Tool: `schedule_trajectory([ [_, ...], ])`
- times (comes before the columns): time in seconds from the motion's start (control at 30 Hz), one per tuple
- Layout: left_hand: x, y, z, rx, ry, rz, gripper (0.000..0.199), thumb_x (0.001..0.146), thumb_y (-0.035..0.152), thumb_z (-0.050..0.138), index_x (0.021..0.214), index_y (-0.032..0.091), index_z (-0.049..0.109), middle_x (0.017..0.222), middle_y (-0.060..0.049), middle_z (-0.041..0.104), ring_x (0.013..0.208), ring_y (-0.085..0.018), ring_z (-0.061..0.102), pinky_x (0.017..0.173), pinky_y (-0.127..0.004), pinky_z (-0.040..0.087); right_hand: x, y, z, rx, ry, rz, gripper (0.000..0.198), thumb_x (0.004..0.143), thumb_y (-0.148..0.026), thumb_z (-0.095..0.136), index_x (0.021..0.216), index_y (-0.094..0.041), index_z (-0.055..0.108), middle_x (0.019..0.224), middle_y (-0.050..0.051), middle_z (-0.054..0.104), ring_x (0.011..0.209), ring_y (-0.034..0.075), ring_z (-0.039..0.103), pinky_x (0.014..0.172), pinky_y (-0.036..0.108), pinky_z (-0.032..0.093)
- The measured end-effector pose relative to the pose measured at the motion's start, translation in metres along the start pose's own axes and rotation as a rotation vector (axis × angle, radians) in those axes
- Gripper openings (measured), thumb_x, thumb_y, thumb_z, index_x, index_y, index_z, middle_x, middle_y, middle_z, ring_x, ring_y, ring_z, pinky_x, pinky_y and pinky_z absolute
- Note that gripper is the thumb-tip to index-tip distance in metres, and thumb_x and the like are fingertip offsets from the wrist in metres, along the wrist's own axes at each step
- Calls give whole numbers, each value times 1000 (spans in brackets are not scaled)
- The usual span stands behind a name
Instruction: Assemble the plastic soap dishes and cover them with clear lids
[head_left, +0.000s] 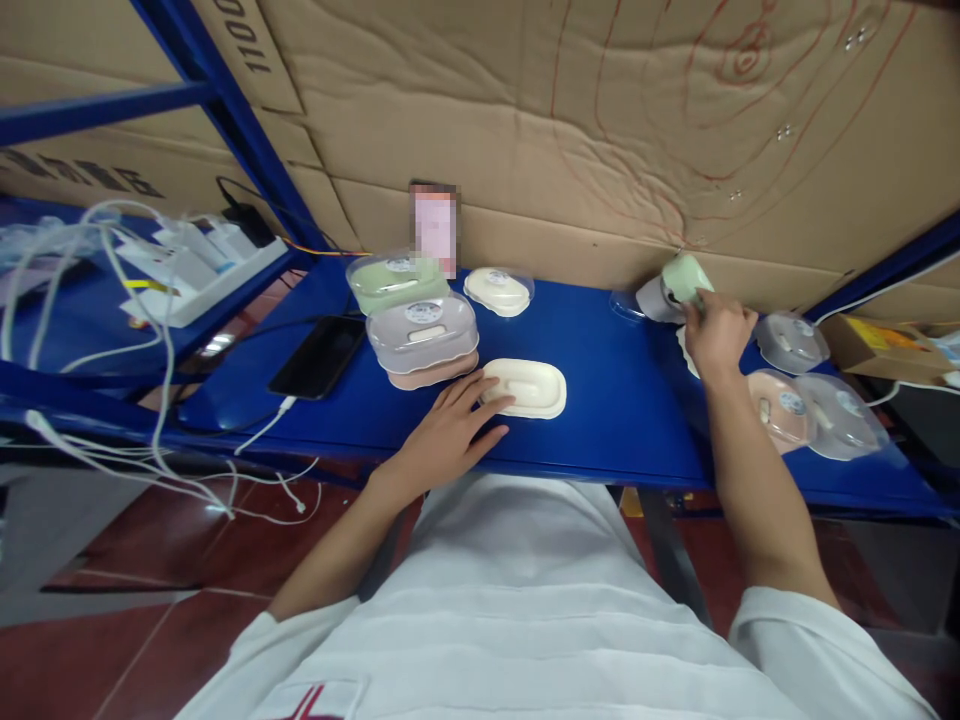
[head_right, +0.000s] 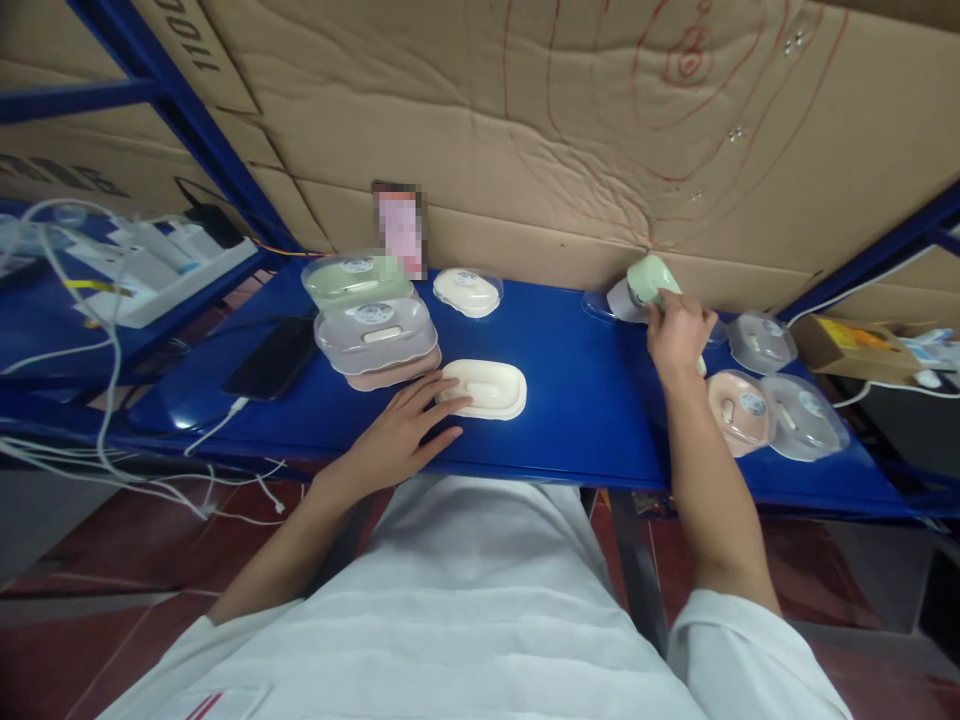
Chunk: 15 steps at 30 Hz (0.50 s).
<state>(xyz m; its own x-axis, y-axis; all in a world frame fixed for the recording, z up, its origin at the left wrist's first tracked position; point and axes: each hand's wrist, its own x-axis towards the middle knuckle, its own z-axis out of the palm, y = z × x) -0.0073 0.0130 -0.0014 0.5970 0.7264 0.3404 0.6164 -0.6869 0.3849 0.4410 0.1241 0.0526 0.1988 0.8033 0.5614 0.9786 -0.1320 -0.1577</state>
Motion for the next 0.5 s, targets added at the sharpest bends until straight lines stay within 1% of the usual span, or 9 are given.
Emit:
schedule_trajectory([
  [0.07, -1, 1, 0, -10, 5, 5, 43, 112, 40, 52, 152, 28, 61, 162, -12, 56, 160, -36, 42, 131, -62, 39, -8, -17, -12, 28, 65, -60, 51, 112, -41, 39, 144, -10, 65, 140, 30, 69, 127, 39, 60, 108, 58, 37],
  [0.13, -1, 3, -1, -34, 25, -10, 48, 112, 37, 51, 159, 31, 53, 164, -13, 53, 159, -35, 44, 130, -61, 40, -24, -41, -24, 89, 84, -207, 51, 114, -46, 37, 145, -15, 64, 142, 24, 69, 128, 37, 59, 109, 57, 39],
  [0.2, -2, 5, -1, -60, 60, -36, 55, 112, 34, 52, 166, 32, 43, 169, -15, 45, 160, -35, 43, 130, -59, 41, -46, -69, -31, 166, 47, -416, 46, 115, -46, 39, 141, -19, 66, 134, 18, 74, 123, 35, 63, 108, 56, 42],
  [0.27, -3, 6, -1, -77, 97, -58, 62, 111, 33, 54, 170, 32, 34, 175, -16, 34, 161, -36, 41, 130, -58, 41, -70, -97, -34, 215, -30, -596, 39, 115, -42, 43, 137, -23, 69, 129, 11, 78, 117, 31, 67, 108, 53, 44],
  [0.33, -3, 6, 0, -83, 121, -69, 68, 111, 33, 56, 173, 32, 28, 179, -18, 23, 163, -37, 38, 130, -59, 41, -92, -119, -33, 257, -118, -774, 37, 115, -37, 46, 140, -23, 70, 128, 10, 79, 112, 30, 68, 108, 52, 44],
  [0.4, -3, 5, 0, -81, 126, -68, 70, 110, 33, 56, 173, 32, 25, 182, -18, 16, 166, -38, 33, 132, -60, 38, -107, -132, -29, 300, -174, -937, 37, 114, -34, 48, 142, -21, 69, 122, 10, 80, 107, 29, 70, 106, 51, 44],
  [0.43, -3, 4, 0, -78, 120, -60, 69, 110, 32, 56, 173, 33, 27, 183, -17, 15, 168, -38, 29, 133, -60, 36, -112, -136, -27, 320, -184, -995, 36, 114, -33, 49, 141, -20, 70, 119, 10, 81, 105, 28, 70, 104, 50, 45],
  [0.5, -2, 3, 0, -73, 98, -41, 63, 111, 31, 54, 170, 32, 32, 182, -16, 18, 169, -37, 24, 135, -61, 33, -117, -140, -23, 361, -176, -1065, 34, 114, -33, 52, 136, -17, 72, 115, 11, 81, 104, 27, 71, 103, 48, 47],
])
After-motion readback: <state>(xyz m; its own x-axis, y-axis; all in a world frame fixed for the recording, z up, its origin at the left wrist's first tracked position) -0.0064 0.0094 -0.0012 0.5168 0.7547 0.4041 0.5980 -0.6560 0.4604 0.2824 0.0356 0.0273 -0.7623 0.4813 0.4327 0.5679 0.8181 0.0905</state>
